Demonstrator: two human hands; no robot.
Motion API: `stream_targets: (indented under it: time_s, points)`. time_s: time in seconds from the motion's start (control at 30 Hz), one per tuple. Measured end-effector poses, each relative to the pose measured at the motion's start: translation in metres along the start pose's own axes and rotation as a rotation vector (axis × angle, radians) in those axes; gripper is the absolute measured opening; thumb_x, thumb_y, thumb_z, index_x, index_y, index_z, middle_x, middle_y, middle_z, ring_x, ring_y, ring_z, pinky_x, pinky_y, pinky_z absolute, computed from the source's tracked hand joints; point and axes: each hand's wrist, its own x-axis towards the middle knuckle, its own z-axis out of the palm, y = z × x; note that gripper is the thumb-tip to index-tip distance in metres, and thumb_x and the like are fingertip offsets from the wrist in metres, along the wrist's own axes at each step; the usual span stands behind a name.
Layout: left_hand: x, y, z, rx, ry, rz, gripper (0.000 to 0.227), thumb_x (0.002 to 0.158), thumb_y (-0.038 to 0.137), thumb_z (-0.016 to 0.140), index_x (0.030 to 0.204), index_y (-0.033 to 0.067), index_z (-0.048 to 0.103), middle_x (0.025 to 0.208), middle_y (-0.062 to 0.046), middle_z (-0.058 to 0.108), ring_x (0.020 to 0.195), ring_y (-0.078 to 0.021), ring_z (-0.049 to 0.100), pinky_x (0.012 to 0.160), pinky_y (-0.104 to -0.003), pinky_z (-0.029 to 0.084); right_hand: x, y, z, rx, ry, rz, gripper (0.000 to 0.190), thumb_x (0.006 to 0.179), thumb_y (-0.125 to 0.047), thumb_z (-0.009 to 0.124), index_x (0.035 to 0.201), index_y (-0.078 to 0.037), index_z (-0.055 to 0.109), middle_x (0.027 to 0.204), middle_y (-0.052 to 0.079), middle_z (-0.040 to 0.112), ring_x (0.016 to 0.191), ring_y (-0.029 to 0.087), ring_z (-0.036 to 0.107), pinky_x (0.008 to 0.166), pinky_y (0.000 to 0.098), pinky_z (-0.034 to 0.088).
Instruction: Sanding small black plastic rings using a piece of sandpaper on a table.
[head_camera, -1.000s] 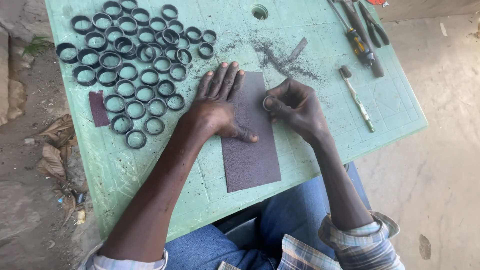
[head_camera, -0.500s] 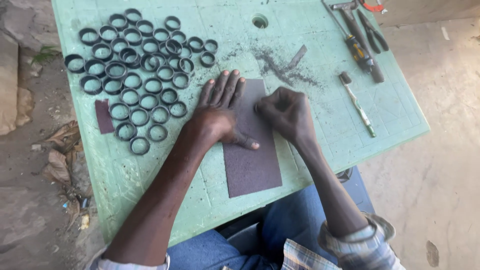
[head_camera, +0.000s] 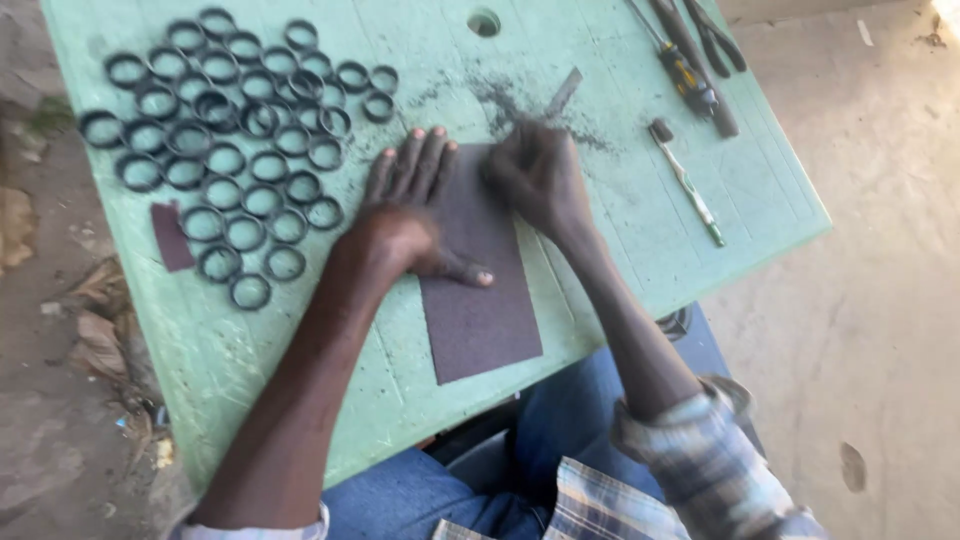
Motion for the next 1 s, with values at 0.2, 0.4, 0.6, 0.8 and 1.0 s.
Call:
stream_targets:
  time_s: [0.2, 0.4, 0.6, 0.8, 1.0]
  points:
    - [0.001, -0.006, 0.000, -0.009, 0.003, -0.003, 0.173, 0.043, 0.103, 0.061, 0.158, 0.0072, -0.026, 0.166, -0.015, -0.033, 0.151, -0.0291, -0.033, 0.123, -0.047, -0.017, -0.015, 0.001, -0.004, -0.052, -0.147, 0.031, 0.014, 0.087, -0.016, 0.078, 0.085, -0.004, 0.072, 0.077, 0.004, 0.073, 0.069, 0.008, 0.068, 0.061, 0.0273, 0.057]
    - [0.002, -0.002, 0.000, -0.006, 0.015, -0.002, 0.172, 0.044, 0.103, 0.061, 0.156, 0.0081, -0.028, 0.165, -0.015, -0.034, 0.151, -0.0292, -0.033, 0.122, -0.048, -0.018, -0.027, -0.020, -0.012, -0.075, -0.134, 0.150, 0.024, 0.091, -0.021, 0.079, 0.080, -0.002, 0.070, 0.071, 0.008, 0.071, 0.065, 0.010, 0.062, 0.058, 0.0306, 0.053]
    - [-0.003, 0.001, 0.002, -0.013, 0.004, 0.003, 0.172, 0.043, 0.102, 0.061, 0.156, 0.0094, -0.029, 0.166, -0.014, -0.034, 0.152, -0.0287, -0.032, 0.122, -0.046, -0.016, -0.016, 0.011, 0.004, -0.041, 0.087, -0.092, 0.016, 0.090, -0.014, 0.078, 0.086, -0.002, 0.068, 0.075, 0.007, 0.068, 0.067, 0.013, 0.062, 0.061, 0.0313, 0.052]
    - [0.001, -0.002, 0.002, 0.009, 0.024, -0.023, 0.170, 0.046, 0.103, 0.060, 0.157, 0.0083, -0.027, 0.167, -0.014, -0.032, 0.153, -0.0298, -0.031, 0.124, -0.047, -0.016, -0.035, 0.000, -0.003, -0.138, -0.069, -0.195, 0.012, 0.084, -0.015, 0.081, 0.082, -0.006, 0.074, 0.082, 0.009, 0.065, 0.071, 0.018, 0.065, 0.061, 0.0319, 0.054]
    - [-0.001, 0.000, -0.003, 0.004, 0.016, -0.006, 0.171, 0.044, 0.102, 0.061, 0.157, 0.0082, -0.027, 0.166, -0.014, -0.033, 0.152, -0.0286, -0.032, 0.123, -0.048, -0.015, -0.017, -0.006, 0.003, -0.193, -0.001, 0.048, 0.029, 0.092, -0.019, 0.079, 0.078, 0.001, 0.064, 0.070, 0.011, 0.065, 0.063, 0.019, 0.063, 0.060, 0.0354, 0.051]
